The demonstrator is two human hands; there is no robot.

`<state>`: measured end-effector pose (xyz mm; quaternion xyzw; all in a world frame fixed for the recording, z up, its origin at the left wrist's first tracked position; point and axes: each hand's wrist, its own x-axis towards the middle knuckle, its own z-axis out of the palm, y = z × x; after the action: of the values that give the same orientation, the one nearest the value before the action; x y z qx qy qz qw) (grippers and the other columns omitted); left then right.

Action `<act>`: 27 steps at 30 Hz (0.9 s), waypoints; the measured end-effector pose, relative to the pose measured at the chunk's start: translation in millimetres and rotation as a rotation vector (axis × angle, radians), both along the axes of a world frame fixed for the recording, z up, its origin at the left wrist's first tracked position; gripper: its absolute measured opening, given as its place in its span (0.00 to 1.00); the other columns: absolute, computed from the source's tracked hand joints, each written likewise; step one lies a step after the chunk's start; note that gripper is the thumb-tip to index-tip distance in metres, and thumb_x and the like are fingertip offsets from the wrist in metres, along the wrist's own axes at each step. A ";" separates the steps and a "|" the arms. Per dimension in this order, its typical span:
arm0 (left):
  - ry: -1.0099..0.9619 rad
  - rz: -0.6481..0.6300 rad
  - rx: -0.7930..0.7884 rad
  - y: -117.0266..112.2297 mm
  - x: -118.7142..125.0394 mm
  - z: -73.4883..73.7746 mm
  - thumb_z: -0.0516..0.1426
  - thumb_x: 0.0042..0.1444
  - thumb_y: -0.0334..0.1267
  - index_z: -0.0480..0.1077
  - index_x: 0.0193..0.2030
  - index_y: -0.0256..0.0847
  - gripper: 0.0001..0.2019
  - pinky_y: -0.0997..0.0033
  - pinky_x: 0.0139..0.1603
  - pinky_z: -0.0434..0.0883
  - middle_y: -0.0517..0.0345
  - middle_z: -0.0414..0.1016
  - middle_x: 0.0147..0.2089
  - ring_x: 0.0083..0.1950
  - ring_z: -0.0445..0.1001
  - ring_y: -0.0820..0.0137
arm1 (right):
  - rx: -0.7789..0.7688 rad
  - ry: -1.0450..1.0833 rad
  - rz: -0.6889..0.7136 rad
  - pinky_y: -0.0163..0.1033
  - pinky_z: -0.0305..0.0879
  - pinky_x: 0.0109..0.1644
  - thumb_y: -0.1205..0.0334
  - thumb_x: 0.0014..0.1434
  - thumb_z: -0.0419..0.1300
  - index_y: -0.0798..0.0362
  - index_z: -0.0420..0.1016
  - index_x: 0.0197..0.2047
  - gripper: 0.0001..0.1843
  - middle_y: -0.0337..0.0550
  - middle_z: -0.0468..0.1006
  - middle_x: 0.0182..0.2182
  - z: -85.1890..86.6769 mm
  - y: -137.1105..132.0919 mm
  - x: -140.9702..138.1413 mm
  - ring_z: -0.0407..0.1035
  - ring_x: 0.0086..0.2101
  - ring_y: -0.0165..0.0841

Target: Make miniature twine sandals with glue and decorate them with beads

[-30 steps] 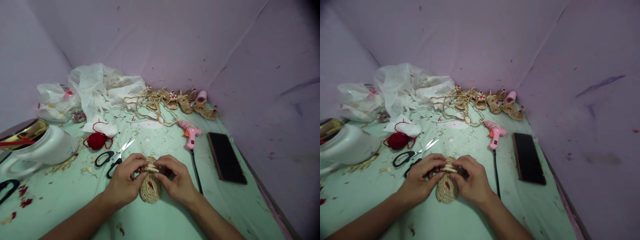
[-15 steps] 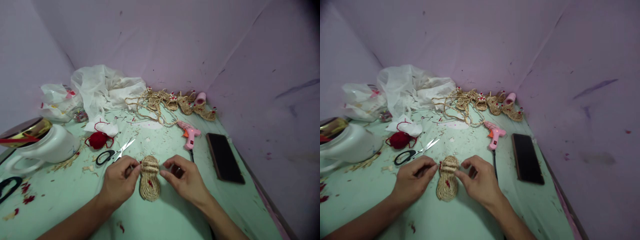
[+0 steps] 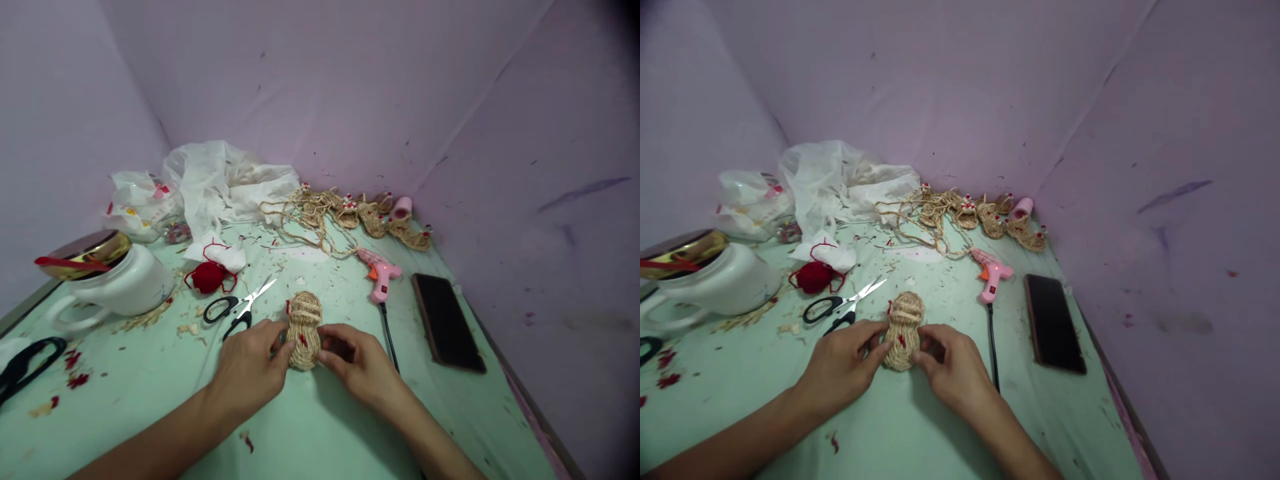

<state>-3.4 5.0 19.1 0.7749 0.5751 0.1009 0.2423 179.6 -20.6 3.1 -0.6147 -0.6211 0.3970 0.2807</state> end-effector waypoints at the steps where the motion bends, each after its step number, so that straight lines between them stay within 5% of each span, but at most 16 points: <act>1: 0.008 -0.017 0.000 0.9 -0.6 -0.6 0.49 0.54 0.39 0.71 0.40 0.44 0.12 0.72 0.32 0.61 0.58 0.75 0.32 0.32 0.72 0.68 | 0.023 -0.010 0.001 0.36 0.63 0.36 0.64 0.51 0.58 0.53 0.74 0.43 0.14 0.42 0.76 0.31 -0.2 0.7 0.5 0.69 0.31 0.33; 8: 0.066 -0.018 0.002 1.1 -0.1 -2.7 0.47 0.55 0.39 0.71 0.35 0.42 0.12 0.70 0.32 0.61 0.56 0.76 0.32 0.32 0.72 0.66 | 0.054 -0.205 0.053 0.38 0.61 0.36 0.64 0.54 0.56 0.54 0.75 0.41 0.12 0.44 0.72 0.30 7.7 1.3 -2.9 0.67 0.31 0.34; 27: 0.062 -0.194 0.057 -2.1 0.3 -9.2 0.45 0.55 0.34 0.68 0.36 0.38 0.12 0.66 0.36 0.65 0.51 0.72 0.33 0.35 0.72 0.64 | 0.121 -0.123 0.097 0.35 0.59 0.31 0.67 0.54 0.55 0.54 0.73 0.37 0.08 0.41 0.69 0.28 0.0 2.4 -7.6 0.65 0.28 0.31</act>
<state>-3.2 2.9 9.9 0.8363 0.5013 0.0694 0.2109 172.0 -18.2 3.2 -0.5890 -0.6891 0.3336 0.2588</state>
